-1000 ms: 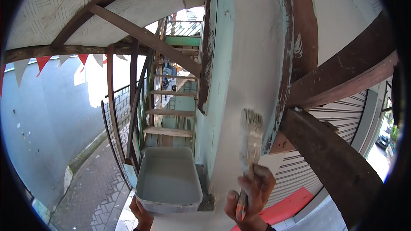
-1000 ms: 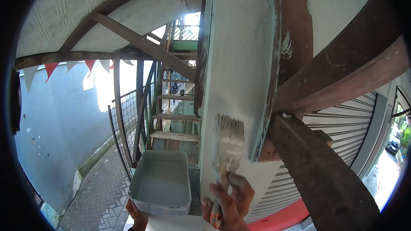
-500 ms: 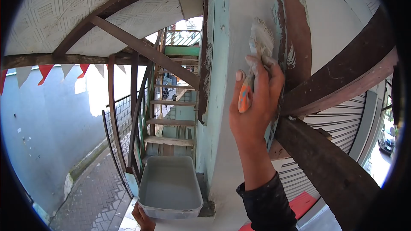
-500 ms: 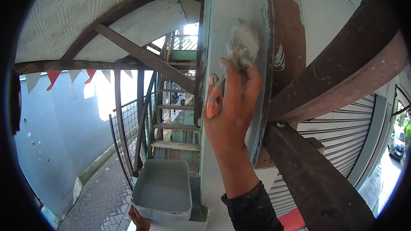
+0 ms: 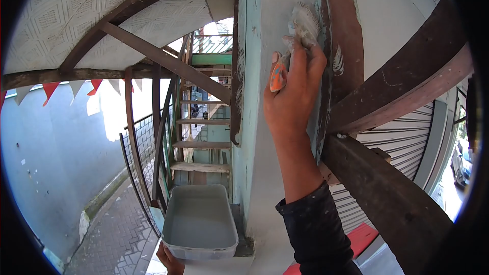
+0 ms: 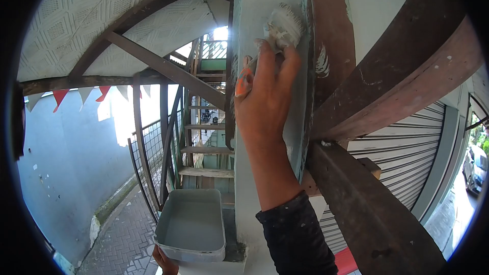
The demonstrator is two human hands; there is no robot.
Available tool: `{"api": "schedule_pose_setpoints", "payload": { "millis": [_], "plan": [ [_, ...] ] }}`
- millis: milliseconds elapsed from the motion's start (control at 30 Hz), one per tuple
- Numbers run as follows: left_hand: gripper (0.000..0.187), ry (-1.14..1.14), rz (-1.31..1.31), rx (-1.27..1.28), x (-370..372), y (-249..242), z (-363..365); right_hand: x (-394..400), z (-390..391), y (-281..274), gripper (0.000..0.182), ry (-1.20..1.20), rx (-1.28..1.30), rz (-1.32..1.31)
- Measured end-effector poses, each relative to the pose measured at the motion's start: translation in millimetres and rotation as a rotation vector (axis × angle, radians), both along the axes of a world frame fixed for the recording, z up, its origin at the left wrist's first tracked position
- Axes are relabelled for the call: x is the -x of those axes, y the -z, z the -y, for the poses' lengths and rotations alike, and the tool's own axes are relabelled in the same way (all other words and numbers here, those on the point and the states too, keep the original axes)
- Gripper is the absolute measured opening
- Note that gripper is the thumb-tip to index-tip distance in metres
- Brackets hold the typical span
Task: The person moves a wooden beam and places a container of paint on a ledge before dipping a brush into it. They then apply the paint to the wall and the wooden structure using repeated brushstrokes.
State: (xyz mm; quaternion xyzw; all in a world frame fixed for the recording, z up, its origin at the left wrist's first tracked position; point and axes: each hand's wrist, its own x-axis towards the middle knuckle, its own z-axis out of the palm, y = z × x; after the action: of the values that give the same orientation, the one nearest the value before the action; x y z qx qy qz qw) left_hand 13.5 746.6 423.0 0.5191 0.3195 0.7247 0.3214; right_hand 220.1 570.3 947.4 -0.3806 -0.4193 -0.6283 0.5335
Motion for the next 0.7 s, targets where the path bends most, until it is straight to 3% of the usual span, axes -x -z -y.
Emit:
{"api": "schedule_pose_setpoints", "payload": {
  "millis": [67, 133, 267, 467, 700],
  "plan": [
    [0.04, -0.07, 0.048, 0.022, -4.7, -0.9, 1.7, -1.1, 1.3, 5.0, 0.036, 0.018, 0.008, -0.009],
    [0.039, 0.021, 0.005, 0.006, 0.4, -2.8, 4.8, 1.5, 4.2, 11.2, 0.037, 0.023, 0.018, -0.016],
    [0.04, 0.2, -0.083, -0.027, 7.8, -53.9, 27.2, -0.9, 8.1, 23.5, 0.038, 0.012, 0.039, -0.026],
    [0.046, 0.121, -0.203, -0.049, 14.6, -56.2, 29.4, 5.9, 16.1, 41.8, 0.037, 0.014, 0.058, -0.056],
    [0.041, 0.183, -0.095, -0.052, 9.4, -68.1, 35.0, 6.7, 21.2, 62.4, 0.035, 0.051, 0.055, -0.049]
  ]
}}
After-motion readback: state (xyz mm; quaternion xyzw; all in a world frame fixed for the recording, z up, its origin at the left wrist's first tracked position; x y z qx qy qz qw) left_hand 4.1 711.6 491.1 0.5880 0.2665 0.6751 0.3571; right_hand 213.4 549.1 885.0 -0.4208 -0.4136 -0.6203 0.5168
